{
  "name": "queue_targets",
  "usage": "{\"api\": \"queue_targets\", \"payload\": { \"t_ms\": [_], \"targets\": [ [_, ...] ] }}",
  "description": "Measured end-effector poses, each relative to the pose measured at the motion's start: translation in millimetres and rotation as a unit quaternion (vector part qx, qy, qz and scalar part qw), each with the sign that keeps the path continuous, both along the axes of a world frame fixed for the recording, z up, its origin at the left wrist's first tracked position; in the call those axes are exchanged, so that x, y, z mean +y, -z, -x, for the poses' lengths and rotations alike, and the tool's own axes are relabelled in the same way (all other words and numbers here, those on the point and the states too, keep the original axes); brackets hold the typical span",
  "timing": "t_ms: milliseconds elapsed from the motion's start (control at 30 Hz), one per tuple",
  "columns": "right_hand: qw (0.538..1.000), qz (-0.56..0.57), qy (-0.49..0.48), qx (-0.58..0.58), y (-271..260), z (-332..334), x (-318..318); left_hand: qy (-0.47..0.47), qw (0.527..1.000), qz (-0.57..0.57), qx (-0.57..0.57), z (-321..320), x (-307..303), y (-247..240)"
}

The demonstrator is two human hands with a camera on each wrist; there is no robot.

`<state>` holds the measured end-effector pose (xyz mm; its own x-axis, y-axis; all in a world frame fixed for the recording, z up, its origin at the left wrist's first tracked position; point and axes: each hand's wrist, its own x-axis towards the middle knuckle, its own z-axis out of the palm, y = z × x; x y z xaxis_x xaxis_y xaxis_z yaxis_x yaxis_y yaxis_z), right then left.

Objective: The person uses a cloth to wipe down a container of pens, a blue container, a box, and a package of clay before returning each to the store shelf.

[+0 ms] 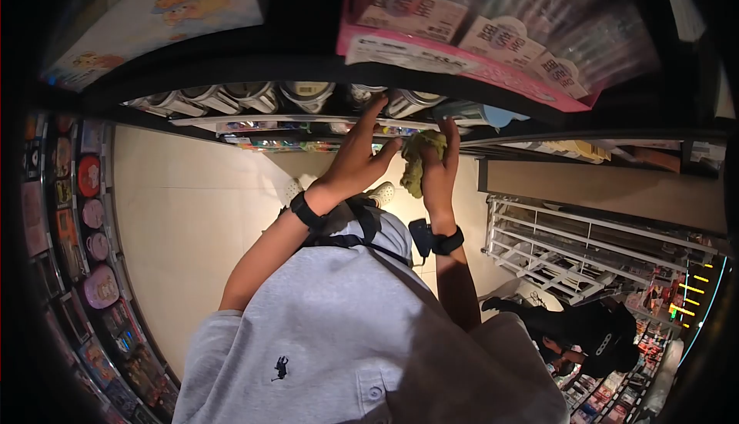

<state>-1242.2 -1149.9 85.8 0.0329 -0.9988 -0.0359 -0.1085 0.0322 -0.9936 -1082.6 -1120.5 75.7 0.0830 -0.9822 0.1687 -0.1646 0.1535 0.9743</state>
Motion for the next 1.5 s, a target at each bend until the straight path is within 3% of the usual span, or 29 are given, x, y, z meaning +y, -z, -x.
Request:
{"api": "queue_targets", "payload": {
  "t_ms": [100,167,233,267,400,567,600,667,767,833,900,933,967,1033,1067,1100,1167,1200,1233,1300,1333,1367,1433,1467,1500],
  "targets": [
    [0.997,0.005,-0.07,-0.014,1.7,5.4,-13.7,0.0,1.0,0.03,-0.004,16.0,-6.4,-3.4],
    [0.993,-0.011,-0.108,-0.051,0.4,0.5,-15.5,-0.059,0.998,0.011,0.0,22.9,-8.9,-4.5],
    [0.99,0.044,-0.129,0.029,3.6,-0.8,-14.2,-0.058,0.998,0.007,-0.013,24.0,-8.3,-3.5],
    [0.991,0.031,-0.133,0.002,3.8,-1.4,-13.2,-0.07,0.997,0.01,-0.035,25.6,-7.5,-3.8],
    [0.989,0.001,-0.093,-0.117,6.7,-2.9,-10.0,-0.087,0.994,0.013,-0.058,26.9,-3.8,-12.1],
    [0.995,-0.022,-0.073,-0.072,25.9,1.8,8.0,-0.063,0.992,-0.04,-0.099,25.0,9.4,-16.8],
    [0.997,0.043,-0.059,-0.03,12.7,-2.4,14.9,-0.083,0.987,-0.009,-0.14,25.2,13.7,-12.3],
    [0.991,0.123,-0.033,0.028,0.8,-5.4,27.5,-0.072,0.991,-0.011,-0.114,21.5,23.9,-16.2],
    [0.991,0.129,-0.031,0.02,-15.3,-2.6,49.3,-0.062,0.998,0.009,-0.02,12.1,34.7,-5.3],
    [0.987,0.156,-0.048,0.001,-25.1,1.1,63.7,-0.062,0.976,0.184,-0.099,3.9,37.3,-19.8],
    [0.991,0.109,-0.048,-0.056,-42.0,1.9,85.3,0.016,0.981,0.149,-0.119,-2.0,48.4,-44.4],
    [0.992,0.106,-0.037,-0.065,-41.9,6.8,89.0,0.054,0.997,0.049,-0.034,-12.0,62.1,-35.9],
    [0.992,0.107,-0.017,-0.07,-45.4,12.7,94.1,0.056,0.996,0.047,-0.04,-15.3,75.1,-32.2],
    [0.982,0.085,0.148,-0.079,-61.6,20.3,96.5,0.058,0.993,0.005,0.101,-14.5,91.6,-36.8],
    [0.956,0.096,0.203,-0.189,-62.4,23.4,92.1,0.087,0.993,-0.041,0.064,-13.8,97.5,-41.5],
    [0.955,0.095,0.2,-0.196,-59.0,27.4,88.7,0.083,0.994,-0.041,0.057,-3.8,102.9,-45.9],
    [0.959,0.247,0.031,-0.133,-52.1,35.3,82.7,0.038,0.994,-0.056,0.083,20.3,108.5,-53.9],
    [0.946,0.314,-0.08,0.016,-67.2,40.5,80.2,0.016,0.997,0.034,-0.062,24.1,105.9,-52.3],
    [0.95,0.298,-0.089,-0.041,-72.7,39.1,80.3,-0.042,0.999,-0.023,-0.024,30.3,112.4,-55.2],
    [0.946,0.286,-0.121,0.096,-57.9,59.7,65.9,-0.112,0.972,-0.17,0.12,35.9,121.1,-58.3],
    [0.947,0.286,-0.115,0.087,-59.6,63.5,65.0,-0.142,0.95,-0.22,0.168,40.8,121.9,-63.0],
    [0.947,0.287,-0.118,0.084,-55.6,64.8,64.9,-0.145,0.95,-0.219,0.167,41.0,122.4,-59.9],
    [0.982,0.161,-0.1,0.004,-51.0,67.5,64.8,-0.062,0.995,-0.08,0.026,44.2,126.4,-50.7],
    [0.969,0.229,-0.089,0.028,-54.3,70.2,66.0,-0.057,0.997,-0.059,0.0,50.7,123.9,-45.1],
    [0.961,0.261,-0.093,-0.005,-67.5,72.2,64.9,-0.066,0.982,-0.16,0.073,64.3,117.0,-60.2]
  ]
}}
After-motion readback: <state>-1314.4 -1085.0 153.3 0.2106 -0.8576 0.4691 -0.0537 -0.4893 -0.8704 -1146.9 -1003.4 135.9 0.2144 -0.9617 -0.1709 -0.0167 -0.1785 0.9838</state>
